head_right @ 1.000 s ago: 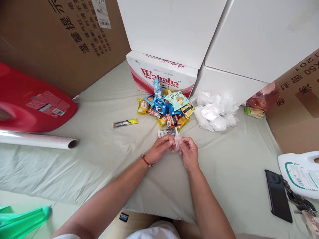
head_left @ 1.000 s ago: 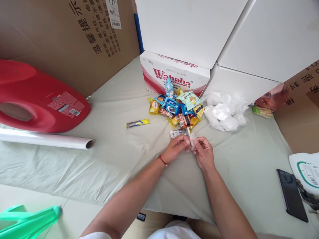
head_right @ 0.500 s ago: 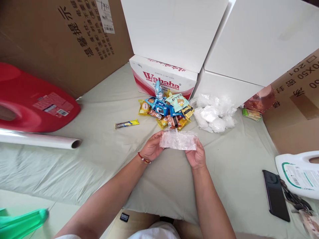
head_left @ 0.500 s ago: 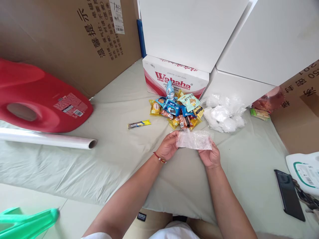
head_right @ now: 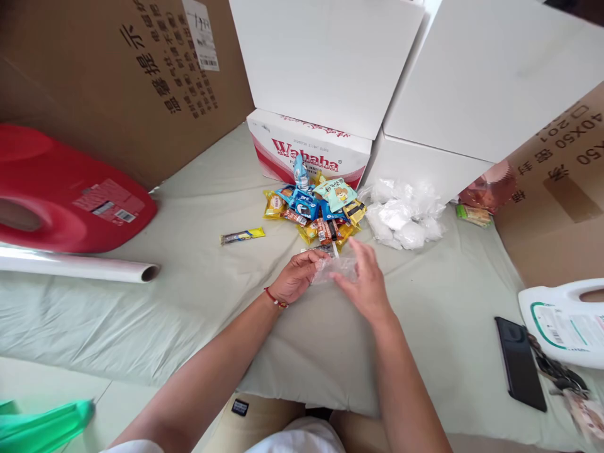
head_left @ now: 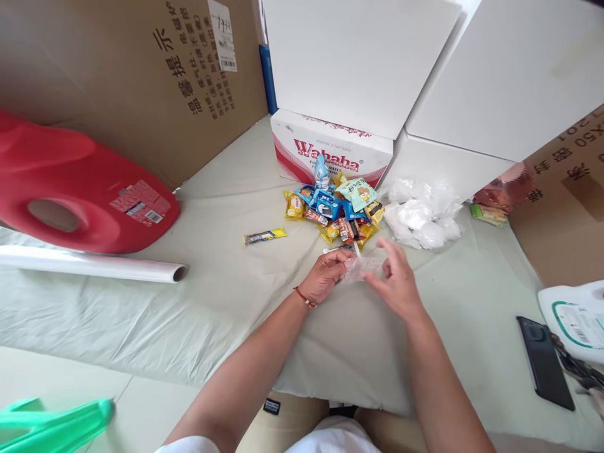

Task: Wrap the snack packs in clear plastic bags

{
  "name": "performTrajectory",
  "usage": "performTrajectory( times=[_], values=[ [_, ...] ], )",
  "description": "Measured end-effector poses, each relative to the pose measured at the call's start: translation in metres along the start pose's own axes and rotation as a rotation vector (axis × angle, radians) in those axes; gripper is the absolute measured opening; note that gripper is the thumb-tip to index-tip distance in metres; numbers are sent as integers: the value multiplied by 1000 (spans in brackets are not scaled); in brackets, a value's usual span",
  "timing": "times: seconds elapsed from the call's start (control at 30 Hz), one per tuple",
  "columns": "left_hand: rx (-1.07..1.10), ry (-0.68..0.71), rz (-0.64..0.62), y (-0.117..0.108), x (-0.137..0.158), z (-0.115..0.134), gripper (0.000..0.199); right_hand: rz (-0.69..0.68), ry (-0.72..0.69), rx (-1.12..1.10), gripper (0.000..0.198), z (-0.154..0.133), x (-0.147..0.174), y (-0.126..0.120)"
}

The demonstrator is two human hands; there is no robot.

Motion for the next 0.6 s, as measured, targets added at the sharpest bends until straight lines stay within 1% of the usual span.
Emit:
performTrajectory(
  times=[0.03, 0.07, 0.1, 0.17, 0.23, 0.3, 0.33, 0.4, 0.5, 0.53, 0.57, 0.6],
  values=[
    [-10, 0, -7, 0, -1, -2, 36, -42, -36, 39, 30, -7, -1, 5],
    [-7, -5, -11, 0, -2, -4, 38, -38, -65, 80, 19, -12, -1, 5],
    [8, -14, -12, -1, -3, -6, 39, -3, -86, 127, 15, -16, 1, 3],
    [36, -37, 3, -4, -5, -10, 43, 105, -129, 242, 18, -26, 12, -6],
    [41, -46, 38, -7, -7, -12, 46, 183, -193, 365, 18, -38, 32, -12],
    [34, -44, 71, -9, -8, -13, 49, 204, -253, 460, 17, -49, 57, -9],
    [34, -42, 79, -9, -8, -13, 51, 194, -266, 484, 18, -52, 70, -4],
    [51, -43, 72, -8, -8, -13, 53, 120, -249, 468, 20, -54, 94, 13],
    [99, -67, 31, -4, -8, -16, 54, -44, -167, 282, 23, -50, 118, 37],
    [115, -73, 23, -3, -8, -16, 54, -66, -128, 203, 22, -50, 122, 39],
    [125, -77, 20, -3, -8, -16, 53, -53, -83, 135, 20, -50, 124, 35],
    [128, -80, 17, -3, -8, -16, 53, -4, -33, 89, 17, -49, 124, 25]
  ],
)
Point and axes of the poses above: each hand's wrist, its own x-axis away from the middle knuckle, its own y-axis out of the palm, z = x × y, the point moved 8 cm from there along -x, towards the middle knuckle, and after that the axes turned 14 degrees about -y, right-handed, at the moved point
